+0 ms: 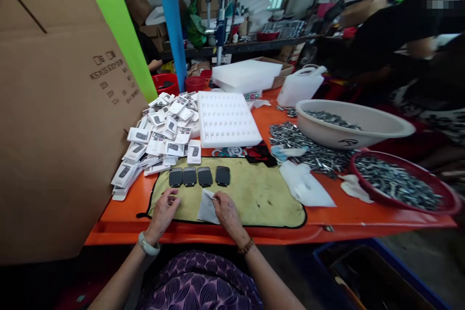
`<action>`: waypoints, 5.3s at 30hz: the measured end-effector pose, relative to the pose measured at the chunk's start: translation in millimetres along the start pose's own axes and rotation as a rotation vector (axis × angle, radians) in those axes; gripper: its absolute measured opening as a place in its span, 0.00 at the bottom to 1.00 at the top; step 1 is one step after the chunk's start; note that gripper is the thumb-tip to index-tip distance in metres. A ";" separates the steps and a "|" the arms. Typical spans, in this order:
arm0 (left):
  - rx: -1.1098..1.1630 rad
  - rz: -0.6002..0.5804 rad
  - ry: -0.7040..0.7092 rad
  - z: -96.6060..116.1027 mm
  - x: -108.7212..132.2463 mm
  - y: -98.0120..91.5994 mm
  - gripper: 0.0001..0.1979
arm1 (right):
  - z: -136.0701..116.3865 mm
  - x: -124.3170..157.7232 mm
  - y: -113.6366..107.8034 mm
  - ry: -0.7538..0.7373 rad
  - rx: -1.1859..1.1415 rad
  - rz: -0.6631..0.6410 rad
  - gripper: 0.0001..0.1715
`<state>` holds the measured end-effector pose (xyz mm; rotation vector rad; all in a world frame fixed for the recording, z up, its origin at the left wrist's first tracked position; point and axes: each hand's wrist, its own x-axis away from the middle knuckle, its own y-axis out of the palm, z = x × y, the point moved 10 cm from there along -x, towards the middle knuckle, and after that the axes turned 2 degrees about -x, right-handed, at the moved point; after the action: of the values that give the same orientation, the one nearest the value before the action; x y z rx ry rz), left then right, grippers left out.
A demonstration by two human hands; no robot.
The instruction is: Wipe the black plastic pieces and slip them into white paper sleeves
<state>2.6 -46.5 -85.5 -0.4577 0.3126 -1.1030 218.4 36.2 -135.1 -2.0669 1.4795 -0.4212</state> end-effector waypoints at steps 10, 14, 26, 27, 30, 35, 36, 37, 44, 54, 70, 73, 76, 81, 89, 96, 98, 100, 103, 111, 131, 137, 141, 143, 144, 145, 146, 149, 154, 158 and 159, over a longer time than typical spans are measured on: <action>0.073 -0.080 -0.110 -29.2 -2.0 19.0 0.21 | 93.9 -7.9 -190.0 0.233 0.315 0.404 0.17; 0.055 -0.053 -0.162 -41.3 4.4 6.4 0.23 | 129.6 0.8 -254.3 0.367 0.552 0.513 0.18; 0.085 -0.060 -0.204 -30.4 21.9 4.6 0.25 | 161.5 3.8 -263.1 0.536 0.576 0.586 0.14; 0.100 -0.070 -0.209 -29.5 23.5 7.6 0.25 | 156.2 6.2 -263.6 0.532 0.569 0.599 0.13; 0.173 -0.120 -0.225 -22.2 29.3 25.9 0.24 | 115.8 16.3 -254.7 0.408 0.529 0.664 0.12; 0.496 -0.395 -0.249 23.0 44.3 89.3 0.28 | -15.3 38.4 -181.8 -0.079 0.382 0.690 0.11; 0.568 -0.431 -0.252 34.5 46.1 99.3 0.30 | -38.7 43.0 -162.6 -0.143 0.355 0.672 0.11; 0.633 -0.443 -0.253 44.9 46.1 106.3 0.32 | -58.9 46.3 -143.0 -0.194 0.326 0.641 0.11; 0.851 -0.239 -0.304 48.5 25.8 91.0 0.30 | -109.0 36.6 -57.9 -0.323 -0.045 0.303 0.08; 0.820 -0.371 -0.347 36.8 32.7 65.9 0.24 | -82.6 -11.0 -9.8 0.128 -0.758 -0.259 0.23; 0.595 -0.253 -0.322 13.1 25.7 51.0 0.24 | -70.8 5.1 21.4 0.323 -0.926 -0.210 0.25; 0.699 -0.120 -0.335 12.2 21.8 42.9 0.22 | -70.5 9.1 26.6 0.354 -0.972 -0.238 0.26; 0.820 -0.089 -0.343 18.9 17.8 40.7 0.20 | -63.5 11.4 27.8 0.386 -0.977 -0.237 0.27; 1.063 -0.322 -0.456 34.3 24.7 69.2 0.22 | -53.2 11.2 21.0 0.422 -0.973 -0.170 0.28; 0.761 -0.672 -0.389 32.9 34.1 88.9 0.21 | -43.0 28.2 24.6 0.531 -1.048 -0.352 0.27; -0.029 -0.512 0.103 51.6 -5.0 61.1 0.05 | 17.2 -40.9 -29.9 0.218 -0.334 -0.284 0.20; -0.132 -0.502 0.200 61.7 -8.1 63.2 0.03 | 30.5 -74.7 -55.4 0.140 -0.039 -0.173 0.20; -0.151 -0.513 0.254 68.1 -9.3 67.0 0.04 | 35.2 -99.7 -59.8 0.079 0.215 -0.221 0.24; -0.136 -0.522 0.307 74.0 -11.3 70.3 0.08 | 36.8 -118.8 -50.4 0.056 0.370 -0.337 0.27; -0.130 -0.466 0.285 68.7 -24.1 69.0 0.05 | 34.7 -124.4 -35.2 0.082 0.349 -0.412 0.24; 0.081 -0.397 0.141 92.4 -11.0 51.8 0.09 | -55.3 -27.7 -72.5 0.146 -0.682 0.065 0.24; 0.138 -0.371 0.117 95.4 -1.5 48.0 0.11 | -72.5 -20.8 -71.9 0.066 -0.608 -0.082 0.18; 0.165 -0.449 0.062 91.4 3.7 56.9 0.11 | -91.2 -19.5 -85.4 -0.075 -0.474 -0.167 0.11; 0.173 -0.455 0.049 91.1 5.7 59.4 0.12 | -91.7 -17.0 -82.0 -0.062 -0.443 -0.240 0.10; 0.176 -0.444 0.047 91.0 6.5 59.9 0.13 | -90.7 -15.1 -77.7 -0.046 -0.436 -0.281 0.09; 0.178 -0.431 0.047 90.8 7.5 60.5 0.13 | -89.3 -13.0 -72.6 -0.028 -0.431 -0.314 0.09; 0.184 -0.415 0.045 90.1 8.8 61.1 0.14 | -87.7 -10.8 -67.6 -0.010 -0.429 -0.338 0.09; 0.247 -0.356 0.002 82.7 12.8 61.5 0.15 | -80.5 -4.0 -54.7 0.071 -0.482 -0.365 0.11; 0.449 -0.233 -0.138 63.7 16.5 53.3 0.15 | -72.4 10.2 -49.7 0.173 -0.631 -0.357 0.14; 0.538 -0.169 -0.142 65.7 14.9 44.0 0.15 | -68.8 19.6 -45.9 0.203 -0.607 -0.359 0.15; 0.555 -0.159 -0.137 67.6 14.3 42.1 0.15 | -68.0 20.7 -43.5 0.212 -0.601 -0.359 0.15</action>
<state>72.6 -30.4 -48.4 -0.0615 -0.1565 -1.2492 221.3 9.6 -56.2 -2.8642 1.4771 -0.3685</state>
